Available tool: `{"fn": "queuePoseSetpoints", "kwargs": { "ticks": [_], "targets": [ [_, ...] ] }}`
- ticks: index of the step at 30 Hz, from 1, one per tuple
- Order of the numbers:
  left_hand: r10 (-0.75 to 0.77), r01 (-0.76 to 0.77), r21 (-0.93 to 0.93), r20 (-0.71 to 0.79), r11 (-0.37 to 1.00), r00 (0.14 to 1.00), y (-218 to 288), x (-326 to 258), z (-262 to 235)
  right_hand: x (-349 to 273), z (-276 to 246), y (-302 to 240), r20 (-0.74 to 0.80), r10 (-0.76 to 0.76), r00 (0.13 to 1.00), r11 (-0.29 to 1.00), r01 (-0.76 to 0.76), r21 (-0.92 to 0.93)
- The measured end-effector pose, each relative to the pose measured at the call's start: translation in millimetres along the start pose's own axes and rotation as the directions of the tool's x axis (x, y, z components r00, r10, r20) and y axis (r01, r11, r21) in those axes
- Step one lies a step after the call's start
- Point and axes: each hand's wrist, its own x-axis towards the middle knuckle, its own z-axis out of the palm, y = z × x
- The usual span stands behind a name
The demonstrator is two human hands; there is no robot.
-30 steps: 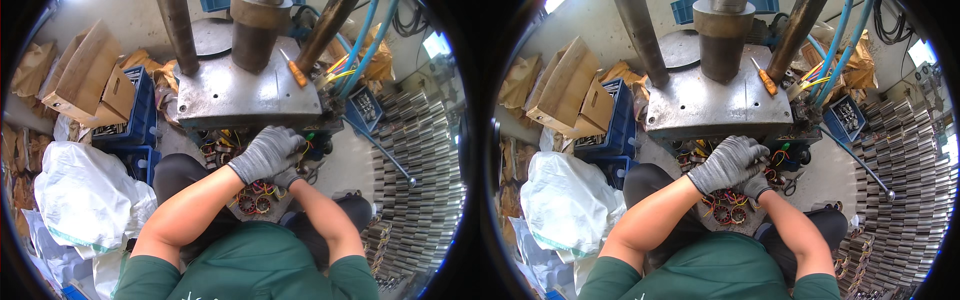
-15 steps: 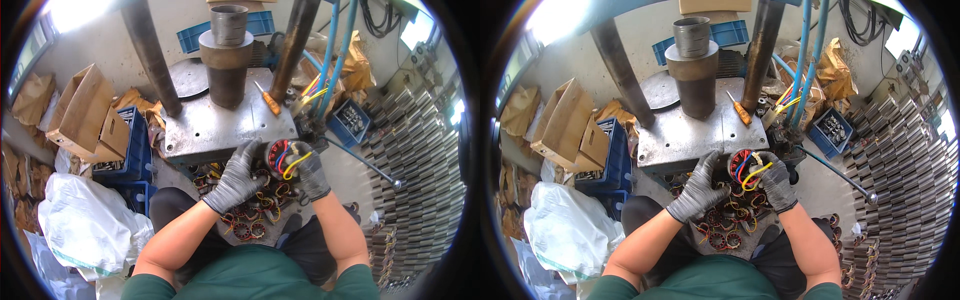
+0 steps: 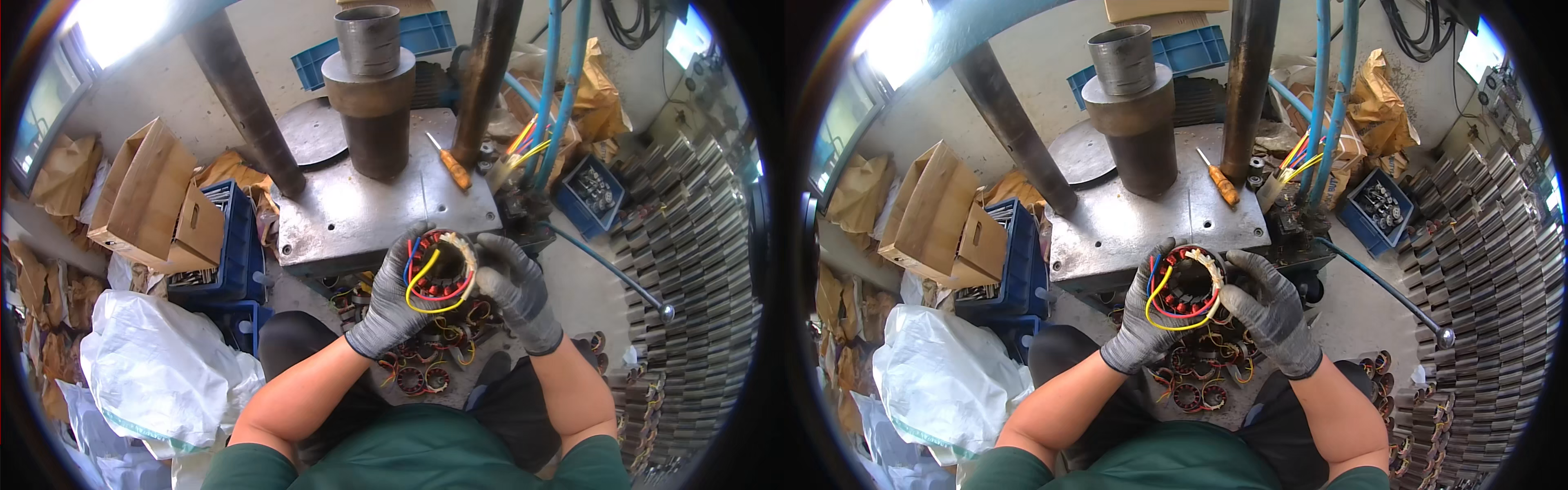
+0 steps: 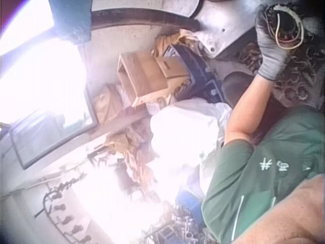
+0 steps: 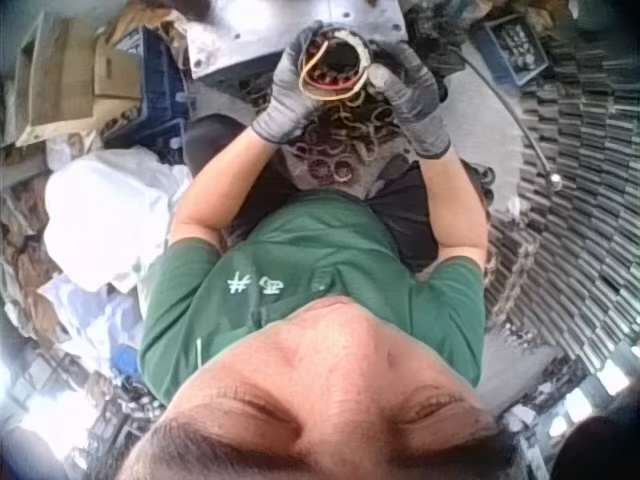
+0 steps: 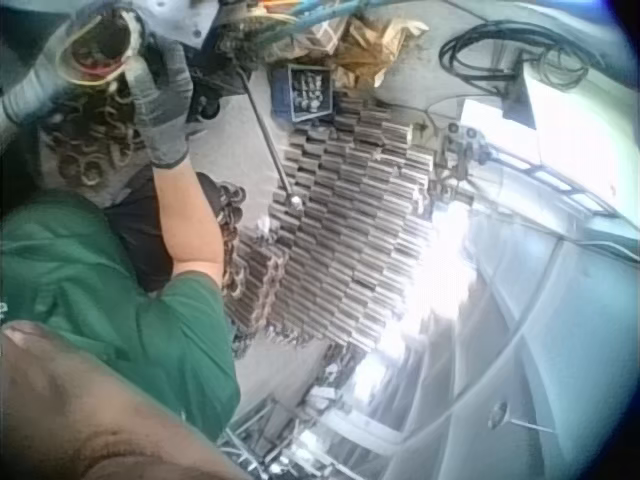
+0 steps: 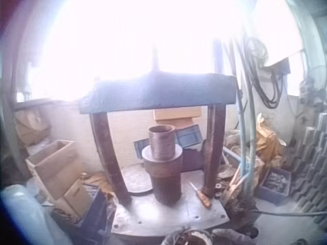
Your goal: The person is manually inserting wire coils into a stator core and then using a hydraulic press to secure the components.
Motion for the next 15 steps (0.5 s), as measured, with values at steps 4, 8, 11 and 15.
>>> {"fn": "queuePoseSetpoints", "kwargs": {
  "ticks": [4, 8, 11, 15],
  "targets": [
    [0.3, -0.312, 0.522, 0.11, 0.794, 0.948, -11, -11, 14, -5, -3, -18, 0.148, -0.161, 0.976, 0.839, 0.214, -0.501],
    [0.419, -0.497, 0.835, 0.374, 0.236, 0.828, -13, -17, 13, -3, -3, -18, 0.265, -0.288, 0.92, 0.769, 0.387, -0.508],
    [0.339, -0.435, 0.798, 0.308, 0.417, 0.889, -4, -17, 9, 0, -1, -14, 0.302, -0.381, 0.874, 0.778, 0.48, -0.405],
    [0.319, -0.391, 0.802, 0.264, 0.452, 0.91, 1, -19, 7, 0, 3, -13, 0.326, -0.353, 0.877, 0.786, 0.466, -0.406]
  ]
}}
